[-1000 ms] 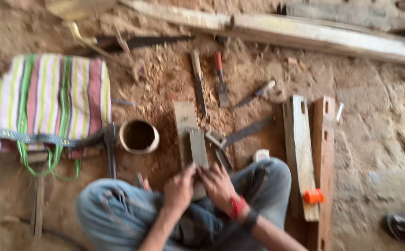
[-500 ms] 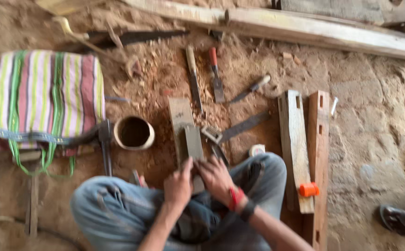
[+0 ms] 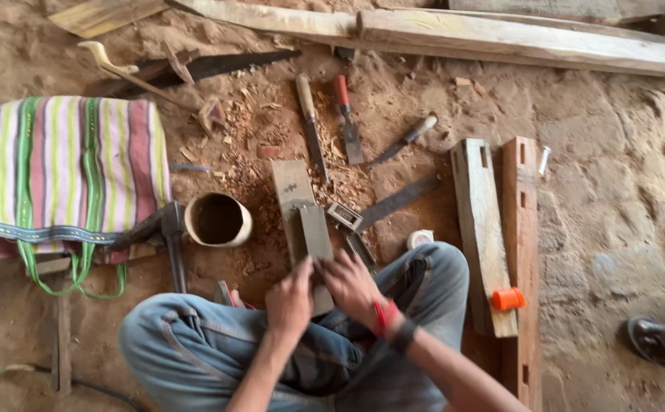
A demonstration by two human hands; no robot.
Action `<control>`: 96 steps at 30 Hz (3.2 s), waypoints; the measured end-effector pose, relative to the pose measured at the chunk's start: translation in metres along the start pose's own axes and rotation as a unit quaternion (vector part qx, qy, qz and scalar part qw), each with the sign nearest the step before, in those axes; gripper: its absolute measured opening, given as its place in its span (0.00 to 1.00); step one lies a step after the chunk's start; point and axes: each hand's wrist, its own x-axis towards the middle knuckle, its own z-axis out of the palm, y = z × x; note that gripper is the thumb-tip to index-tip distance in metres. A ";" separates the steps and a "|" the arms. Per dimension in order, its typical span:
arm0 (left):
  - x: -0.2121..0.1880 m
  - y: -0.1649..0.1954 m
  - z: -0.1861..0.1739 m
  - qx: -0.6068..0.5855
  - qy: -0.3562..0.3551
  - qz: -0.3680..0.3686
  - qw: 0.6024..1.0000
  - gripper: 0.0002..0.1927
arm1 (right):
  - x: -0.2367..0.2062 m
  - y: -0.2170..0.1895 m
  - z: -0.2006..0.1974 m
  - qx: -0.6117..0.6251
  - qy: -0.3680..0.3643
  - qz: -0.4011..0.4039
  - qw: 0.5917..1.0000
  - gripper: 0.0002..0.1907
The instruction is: The person sits on the ground and sharpens a small metal plane blade on a sharpening stone. They repeatedly rub the blade against the stone, occasionally dipping it into a container of liquid, and inspect the edge between strokes.
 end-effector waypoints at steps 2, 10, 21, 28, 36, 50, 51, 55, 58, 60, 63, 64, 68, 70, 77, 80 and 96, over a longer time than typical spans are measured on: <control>0.000 0.001 -0.004 -0.002 0.022 0.029 0.999 0.27 | 0.000 -0.003 -0.001 0.017 -0.026 0.023 0.999 0.25; 0.107 -0.004 -0.004 0.066 -0.080 -0.093 0.990 0.23 | 0.090 0.053 -0.014 -0.030 -0.013 0.019 0.999 0.21; 0.075 -0.008 0.000 0.064 -0.094 -0.039 0.993 0.20 | 0.059 0.041 -0.010 0.009 -0.005 0.015 1.000 0.23; 0.071 -0.006 0.005 0.066 -0.002 -0.016 0.998 0.20 | 0.070 0.049 -0.014 0.009 -0.022 -0.003 1.000 0.20; 0.049 -0.002 -0.013 0.053 -0.030 0.040 0.997 0.25 | 0.035 0.023 -0.003 -0.035 0.019 0.003 0.999 0.21; 0.012 -0.003 -0.008 -0.009 -0.043 -0.007 0.999 0.25 | 0.011 -0.005 -0.009 0.016 -0.047 0.040 0.998 0.28; 0.031 -0.007 -0.006 0.047 0.003 0.027 0.999 0.23 | 0.027 0.008 -0.006 -0.014 0.034 0.007 0.999 0.26; 0.094 -0.015 0.007 0.050 -0.029 -0.029 0.998 0.22 | 0.074 0.049 -0.003 -0.082 0.013 0.000 0.997 0.20; 0.087 -0.009 0.010 0.001 -0.025 -0.049 0.998 0.23 | 0.067 0.045 -0.008 -0.087 0.011 -0.020 0.996 0.18; 0.054 -0.005 0.006 -0.047 -0.103 -0.114 0.987 0.26 | 0.042 0.020 -0.011 -0.065 0.062 -0.029 0.996 0.24; 0.000 0.000 -0.005 -0.010 -0.024 -0.001 1.000 0.26 | 0.001 -0.013 -0.014 -0.005 -0.003 0.017 1.000 0.29; -0.006 0.001 -0.006 -0.014 -0.016 0.001 1.000 0.27 | -0.002 -0.015 -0.013 -0.008 -0.017 0.019 1.000 0.28; 0.041 -0.004 0.000 0.023 -0.004 -0.012 1.000 0.33 | 0.037 0.020 0.001 -0.046 0.035 -0.003 0.998 0.26; 0.075 -0.007 0.006 0.016 -0.033 -0.054 0.998 0.28 | 0.056 0.040 0.003 -0.059 0.023 0.014 0.998 0.25; 0.024 0.014 -0.007 0.016 -0.073 -0.085 0.994 0.28 | 0.016 0.009 -0.010 -0.034 -0.008 0.008 0.999 0.29; 0.003 0.020 -0.013 0.012 -0.037 -0.058 0.998 0.29 | 0.003 -0.005 -0.013 0.009 -0.023 0.022 0.999 0.29; 0.002 0.009 -0.004 -0.001 -0.064 -0.070 0.995 0.18 | 0.001 -0.013 -0.011 -0.013 -0.075 0.049 0.996 0.31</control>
